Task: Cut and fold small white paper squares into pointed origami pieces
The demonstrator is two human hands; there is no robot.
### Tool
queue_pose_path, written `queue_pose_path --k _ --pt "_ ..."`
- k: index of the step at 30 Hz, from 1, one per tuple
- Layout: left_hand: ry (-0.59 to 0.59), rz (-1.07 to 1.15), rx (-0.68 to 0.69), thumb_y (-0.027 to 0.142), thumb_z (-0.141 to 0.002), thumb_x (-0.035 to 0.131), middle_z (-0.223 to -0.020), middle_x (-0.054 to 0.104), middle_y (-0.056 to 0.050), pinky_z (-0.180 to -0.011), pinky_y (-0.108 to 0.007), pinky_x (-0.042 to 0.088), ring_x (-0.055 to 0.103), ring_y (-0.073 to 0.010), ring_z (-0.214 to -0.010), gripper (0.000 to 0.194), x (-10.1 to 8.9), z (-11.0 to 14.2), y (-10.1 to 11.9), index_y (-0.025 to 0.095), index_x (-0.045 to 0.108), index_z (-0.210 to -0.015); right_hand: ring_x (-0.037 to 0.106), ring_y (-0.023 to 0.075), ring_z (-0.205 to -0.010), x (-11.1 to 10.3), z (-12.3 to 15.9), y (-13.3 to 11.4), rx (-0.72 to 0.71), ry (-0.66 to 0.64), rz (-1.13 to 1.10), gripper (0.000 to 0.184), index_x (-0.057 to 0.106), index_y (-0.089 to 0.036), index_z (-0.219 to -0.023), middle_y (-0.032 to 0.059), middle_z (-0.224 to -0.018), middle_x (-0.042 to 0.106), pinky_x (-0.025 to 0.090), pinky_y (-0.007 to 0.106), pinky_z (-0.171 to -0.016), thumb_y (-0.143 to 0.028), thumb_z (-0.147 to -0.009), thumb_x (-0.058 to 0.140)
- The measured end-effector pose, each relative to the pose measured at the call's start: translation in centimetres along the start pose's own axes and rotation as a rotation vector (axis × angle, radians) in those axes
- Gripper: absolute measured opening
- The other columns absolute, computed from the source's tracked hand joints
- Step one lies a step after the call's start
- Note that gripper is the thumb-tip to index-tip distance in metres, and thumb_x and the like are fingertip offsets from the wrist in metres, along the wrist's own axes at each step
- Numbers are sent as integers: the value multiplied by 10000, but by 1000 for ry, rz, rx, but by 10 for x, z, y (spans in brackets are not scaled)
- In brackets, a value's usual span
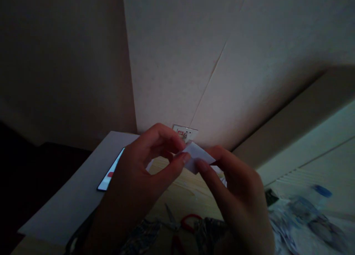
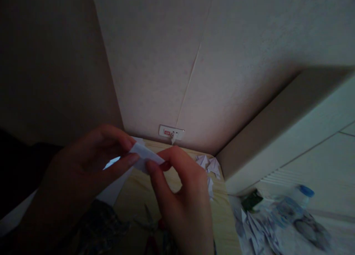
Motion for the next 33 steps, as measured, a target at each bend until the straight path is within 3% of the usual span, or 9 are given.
queue_pose_path --k 6,9,13,18,24,27,33 --pt "11 40 -51 120 -766 690 -749 731 82 -666 -167 596 736 -113 -696 174 3 -1 0 264 653 -856 633 156 -715 -1 2 0 -18 12 -19 175 643 -240 -750 -48 -694 643 447 277 -652 -265 -923 648" --pt "-5 11 -38 170 -822 668 -768 763 83 -675 -143 593 750 -108 -722 108 2 -1 4 275 683 -804 625 152 -709 -1 3 1 -9 14 -16 178 652 -243 -750 -49 -691 647 439 274 -650 -271 -926 655" --pt "-40 -65 -33 204 -895 594 -751 775 75 -552 -144 572 737 -117 -646 176 -1 -2 6 281 701 -778 619 150 -704 -1 2 1 -11 37 -28 188 654 -246 -768 -45 -699 649 432 270 -642 -281 -950 626" --pt "-87 -29 -6 176 -858 647 -742 780 74 -644 -166 604 771 -138 -744 144 -3 -3 3 277 711 -777 597 136 -688 -1 1 3 -20 21 -30 223 651 -244 -763 -48 -694 636 426 258 -634 -281 -972 580" --pt "-80 69 -159 189 -813 709 -730 776 55 -703 -183 590 753 -137 -738 89 -2 -3 1 252 743 -762 548 109 -637 -1 1 6 -45 44 -42 276 622 -240 -739 -63 -653 585 393 236 -581 -286 -1002 552" --pt "-106 110 -164 177 -800 728 -753 772 63 -691 -159 576 743 -123 -748 86 -1 -2 1 260 743 -782 540 101 -619 0 0 5 -59 58 -47 276 606 -239 -732 -68 -641 572 387 229 -567 -270 -1001 552" --pt "46 105 -100 109 -779 698 -723 704 98 -693 -130 556 711 -88 -719 152 -2 0 1 254 663 -751 546 96 -626 0 -1 5 -50 49 -54 289 600 -238 -712 -71 -646 584 394 221 -567 -275 -996 560"
Point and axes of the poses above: each hand's wrist, its own z-axis away from the middle knuckle, its own x-axis out of the palm, y = z × x, the point moved 3 cm from there along -z, towards the middle knuckle
